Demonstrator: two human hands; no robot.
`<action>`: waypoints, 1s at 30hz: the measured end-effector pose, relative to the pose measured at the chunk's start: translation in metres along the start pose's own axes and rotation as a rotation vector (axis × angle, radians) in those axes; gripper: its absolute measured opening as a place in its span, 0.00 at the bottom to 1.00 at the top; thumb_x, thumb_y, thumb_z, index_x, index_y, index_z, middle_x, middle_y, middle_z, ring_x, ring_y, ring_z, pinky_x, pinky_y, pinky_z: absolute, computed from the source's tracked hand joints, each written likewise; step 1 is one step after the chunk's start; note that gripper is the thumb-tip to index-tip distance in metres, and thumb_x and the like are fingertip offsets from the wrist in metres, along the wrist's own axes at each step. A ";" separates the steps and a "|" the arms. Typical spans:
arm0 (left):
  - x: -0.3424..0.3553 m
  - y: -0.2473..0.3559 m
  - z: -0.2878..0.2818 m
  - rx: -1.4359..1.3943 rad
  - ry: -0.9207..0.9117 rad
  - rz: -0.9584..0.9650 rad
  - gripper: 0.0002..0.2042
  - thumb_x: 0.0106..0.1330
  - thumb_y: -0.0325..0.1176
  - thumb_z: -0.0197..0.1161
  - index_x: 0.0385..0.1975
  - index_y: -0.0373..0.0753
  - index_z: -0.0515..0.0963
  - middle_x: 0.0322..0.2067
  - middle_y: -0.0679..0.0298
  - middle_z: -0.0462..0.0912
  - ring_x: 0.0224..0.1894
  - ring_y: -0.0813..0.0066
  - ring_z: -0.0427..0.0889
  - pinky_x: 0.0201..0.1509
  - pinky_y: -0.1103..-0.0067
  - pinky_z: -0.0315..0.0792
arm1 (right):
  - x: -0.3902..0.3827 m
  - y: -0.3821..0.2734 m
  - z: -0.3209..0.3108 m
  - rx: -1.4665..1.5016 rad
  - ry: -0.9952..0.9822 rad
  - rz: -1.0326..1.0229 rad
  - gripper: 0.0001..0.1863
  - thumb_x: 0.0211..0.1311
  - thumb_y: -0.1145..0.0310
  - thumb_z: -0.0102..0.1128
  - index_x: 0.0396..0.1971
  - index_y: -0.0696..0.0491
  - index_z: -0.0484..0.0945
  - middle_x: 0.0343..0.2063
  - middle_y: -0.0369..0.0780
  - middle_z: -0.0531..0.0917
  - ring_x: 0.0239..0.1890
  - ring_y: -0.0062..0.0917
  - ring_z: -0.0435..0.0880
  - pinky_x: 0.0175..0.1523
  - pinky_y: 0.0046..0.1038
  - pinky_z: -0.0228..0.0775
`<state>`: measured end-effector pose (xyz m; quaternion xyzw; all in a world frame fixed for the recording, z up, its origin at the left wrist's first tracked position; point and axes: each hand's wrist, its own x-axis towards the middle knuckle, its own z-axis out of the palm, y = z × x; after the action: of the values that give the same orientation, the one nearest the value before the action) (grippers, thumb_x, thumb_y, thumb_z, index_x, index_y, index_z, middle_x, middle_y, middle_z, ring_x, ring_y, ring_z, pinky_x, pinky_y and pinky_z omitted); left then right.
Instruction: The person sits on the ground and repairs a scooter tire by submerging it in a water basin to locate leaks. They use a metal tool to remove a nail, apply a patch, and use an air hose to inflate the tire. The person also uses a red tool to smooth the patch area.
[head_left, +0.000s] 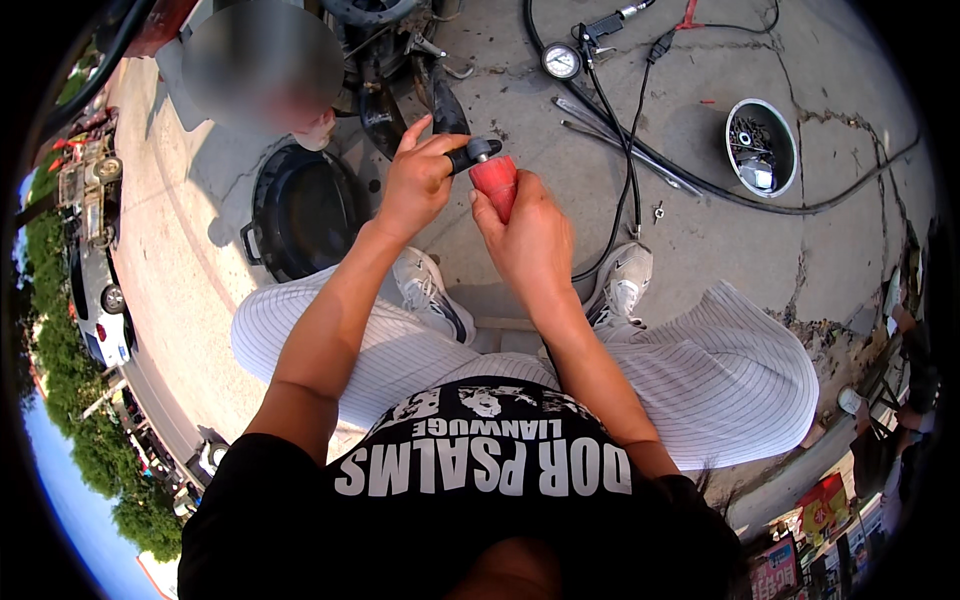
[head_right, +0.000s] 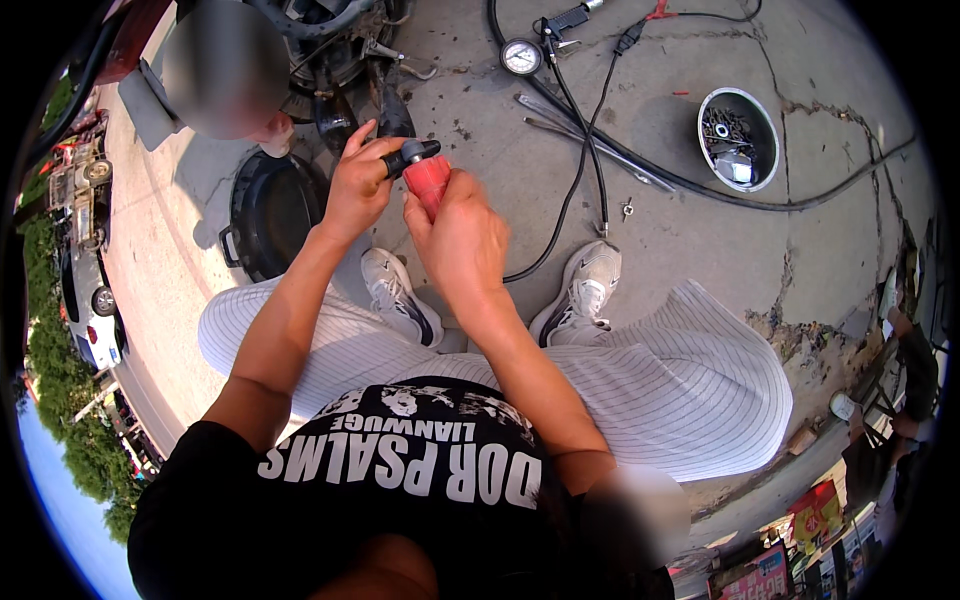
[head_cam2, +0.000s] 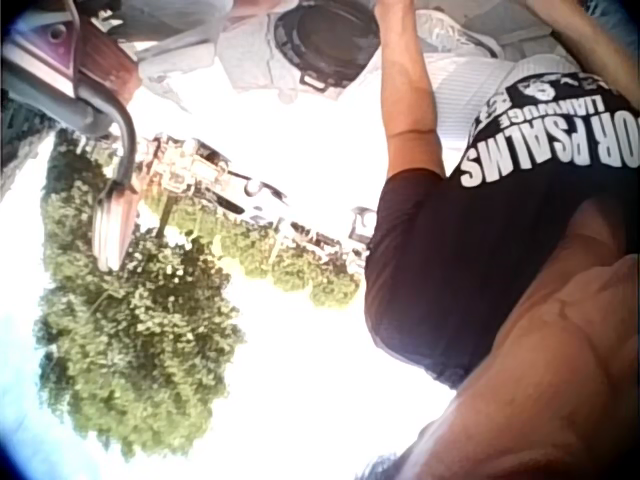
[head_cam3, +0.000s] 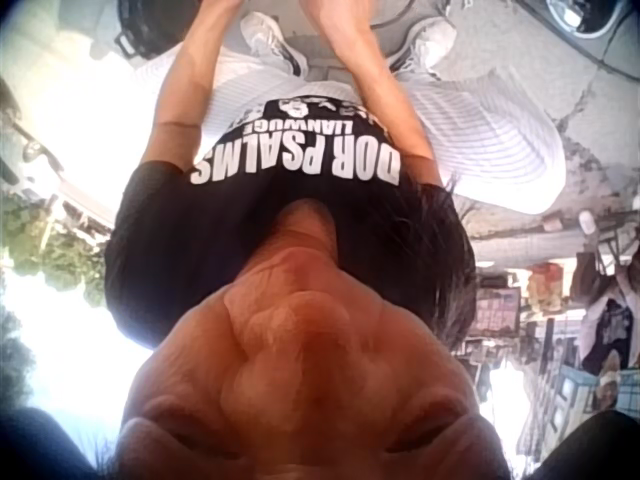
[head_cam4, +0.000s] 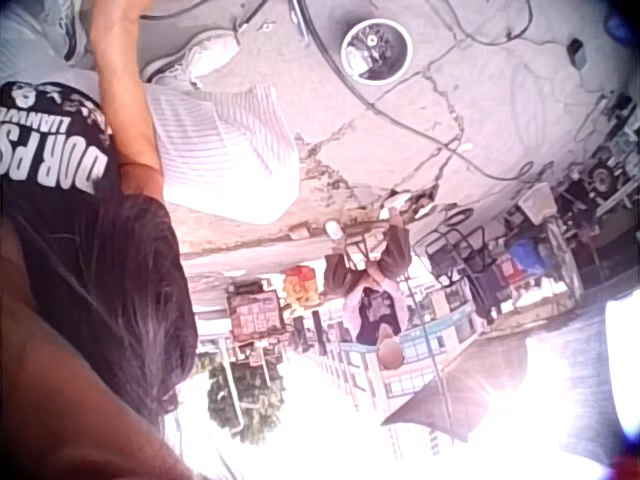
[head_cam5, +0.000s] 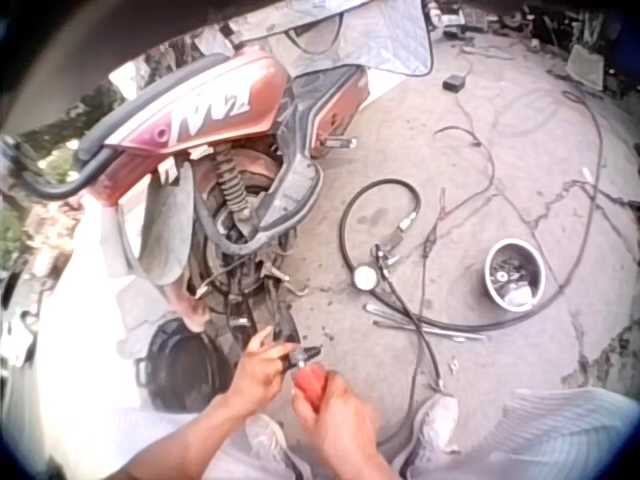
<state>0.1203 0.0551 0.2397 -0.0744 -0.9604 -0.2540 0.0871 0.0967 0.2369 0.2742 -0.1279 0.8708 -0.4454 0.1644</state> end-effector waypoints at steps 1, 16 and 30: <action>0.000 -0.001 0.001 0.010 -0.006 0.000 0.17 0.44 0.13 0.55 0.34 0.36 0.80 0.39 0.61 0.81 0.45 0.65 0.78 0.66 0.63 0.55 | -0.002 -0.003 0.000 -0.005 -0.003 -0.015 0.22 0.55 0.57 0.61 0.37 0.63 0.72 0.26 0.55 0.79 0.28 0.49 0.80 0.33 0.43 0.71; 0.001 0.000 0.000 0.046 -0.025 0.014 0.19 0.43 0.13 0.53 0.35 0.38 0.80 0.41 0.61 0.81 0.45 0.66 0.79 0.65 0.63 0.56 | -0.002 -0.001 0.000 -0.019 0.000 -0.030 0.22 0.55 0.57 0.61 0.37 0.63 0.72 0.26 0.54 0.79 0.28 0.49 0.80 0.33 0.43 0.71; 0.004 0.002 -0.003 0.080 -0.045 0.069 0.11 0.41 0.15 0.54 0.24 0.32 0.77 0.41 0.58 0.81 0.46 0.65 0.79 0.64 0.61 0.56 | -0.002 0.007 0.005 -0.056 0.038 -0.052 0.22 0.54 0.57 0.61 0.37 0.62 0.72 0.27 0.53 0.80 0.28 0.48 0.80 0.33 0.42 0.71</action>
<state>0.1176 0.0559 0.2444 -0.1096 -0.9684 -0.2103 0.0772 0.0994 0.2383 0.2660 -0.1464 0.8822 -0.4274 0.1329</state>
